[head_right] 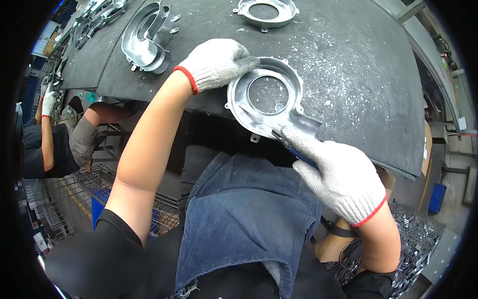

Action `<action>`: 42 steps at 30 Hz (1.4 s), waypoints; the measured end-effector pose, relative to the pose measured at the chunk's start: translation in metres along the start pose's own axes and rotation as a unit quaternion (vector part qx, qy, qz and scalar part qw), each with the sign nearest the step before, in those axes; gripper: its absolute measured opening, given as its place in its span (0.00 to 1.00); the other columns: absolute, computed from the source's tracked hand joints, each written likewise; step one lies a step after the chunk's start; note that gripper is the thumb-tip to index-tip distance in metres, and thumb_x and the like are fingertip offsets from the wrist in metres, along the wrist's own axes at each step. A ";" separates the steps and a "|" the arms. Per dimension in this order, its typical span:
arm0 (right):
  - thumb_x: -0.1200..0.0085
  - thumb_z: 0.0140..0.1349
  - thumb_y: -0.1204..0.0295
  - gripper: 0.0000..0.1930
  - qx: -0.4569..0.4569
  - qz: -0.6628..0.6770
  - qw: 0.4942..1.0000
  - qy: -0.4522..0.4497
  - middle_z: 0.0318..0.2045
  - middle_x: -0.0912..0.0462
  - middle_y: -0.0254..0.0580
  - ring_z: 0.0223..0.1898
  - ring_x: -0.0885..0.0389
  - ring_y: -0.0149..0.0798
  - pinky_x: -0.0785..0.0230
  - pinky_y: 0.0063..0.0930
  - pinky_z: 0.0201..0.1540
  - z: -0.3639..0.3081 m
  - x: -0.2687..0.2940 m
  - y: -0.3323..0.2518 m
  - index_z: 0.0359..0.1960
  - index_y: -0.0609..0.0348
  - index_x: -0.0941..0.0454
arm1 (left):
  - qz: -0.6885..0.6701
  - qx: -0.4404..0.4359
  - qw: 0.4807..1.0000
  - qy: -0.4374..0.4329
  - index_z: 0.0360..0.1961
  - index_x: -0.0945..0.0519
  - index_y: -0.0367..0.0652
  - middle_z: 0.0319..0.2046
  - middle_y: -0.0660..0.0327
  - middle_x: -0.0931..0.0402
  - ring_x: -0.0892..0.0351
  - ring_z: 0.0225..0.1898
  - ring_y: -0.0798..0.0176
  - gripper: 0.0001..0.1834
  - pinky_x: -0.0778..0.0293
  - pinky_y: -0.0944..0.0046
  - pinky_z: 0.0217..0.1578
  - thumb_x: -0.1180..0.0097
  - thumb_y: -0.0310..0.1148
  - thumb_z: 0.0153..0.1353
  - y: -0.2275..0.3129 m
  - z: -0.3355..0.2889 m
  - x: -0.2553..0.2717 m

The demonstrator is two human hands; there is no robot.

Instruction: The person deburrs metal parts using a hand file, rotating each piece to scrape along different edges and surfaces, and places the parts on the workbench.

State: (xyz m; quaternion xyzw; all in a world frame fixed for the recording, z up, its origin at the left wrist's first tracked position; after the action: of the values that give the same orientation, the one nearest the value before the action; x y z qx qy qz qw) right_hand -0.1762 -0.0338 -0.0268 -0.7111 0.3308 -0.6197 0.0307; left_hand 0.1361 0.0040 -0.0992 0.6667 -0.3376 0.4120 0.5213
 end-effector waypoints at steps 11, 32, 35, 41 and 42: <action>0.32 0.67 0.66 0.30 0.016 0.018 1.000 0.010 0.39 0.10 0.56 0.42 0.10 0.60 0.18 0.51 0.48 0.008 0.001 -0.010 0.73 0.39 0.19 | -0.008 0.073 0.997 -0.018 0.35 0.08 0.39 0.30 0.46 0.12 0.10 0.39 0.40 0.31 0.16 0.48 0.48 0.44 0.58 0.75 0.000 -0.044 -0.001; 0.30 0.66 0.66 0.31 -0.021 -0.022 0.999 -0.045 0.34 0.12 0.52 0.37 0.11 0.55 0.18 0.47 0.46 0.007 0.016 -0.007 0.72 0.39 0.18 | -0.028 0.095 0.995 0.001 0.38 0.09 0.39 0.37 0.45 0.11 0.11 0.45 0.38 0.28 0.17 0.45 0.49 0.43 0.55 0.76 0.011 -0.058 -0.003; 0.30 0.65 0.65 0.31 0.004 -0.017 1.000 -0.015 0.34 0.12 0.52 0.37 0.11 0.56 0.18 0.47 0.46 0.008 0.007 -0.005 0.72 0.40 0.18 | 0.023 0.040 0.997 0.068 0.37 0.09 0.39 0.32 0.45 0.12 0.11 0.42 0.36 0.30 0.17 0.45 0.48 0.44 0.58 0.76 0.013 -0.084 -0.012; 0.29 0.65 0.65 0.31 -0.004 -0.025 0.998 -0.052 0.33 0.12 0.52 0.37 0.11 0.55 0.18 0.46 0.44 0.003 0.021 -0.014 0.72 0.40 0.18 | 0.040 -0.007 0.993 0.110 0.39 0.10 0.37 0.38 0.42 0.12 0.12 0.47 0.35 0.31 0.18 0.43 0.50 0.45 0.58 0.77 -0.002 -0.044 -0.007; 0.29 0.65 0.65 0.31 -0.003 -0.047 0.998 -0.045 0.33 0.12 0.52 0.37 0.11 0.55 0.18 0.46 0.44 0.004 0.019 -0.015 0.72 0.40 0.18 | 0.042 -0.006 0.993 0.110 0.39 0.10 0.37 0.38 0.42 0.12 0.12 0.47 0.35 0.31 0.18 0.43 0.50 0.45 0.58 0.77 -0.005 -0.044 -0.010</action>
State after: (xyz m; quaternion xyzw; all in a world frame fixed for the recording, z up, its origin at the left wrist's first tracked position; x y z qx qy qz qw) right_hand -0.1657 -0.0337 -0.0045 -0.7530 0.2975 -0.5868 0.0140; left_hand 0.1274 0.0486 -0.1049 0.5997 -0.3080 0.5023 0.5414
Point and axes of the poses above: each hand's wrist, its own z-axis towards the middle knuckle, its own x-axis out of the back of the hand, y = z × x, the point moved 1 cm from there along z, towards the middle knuckle
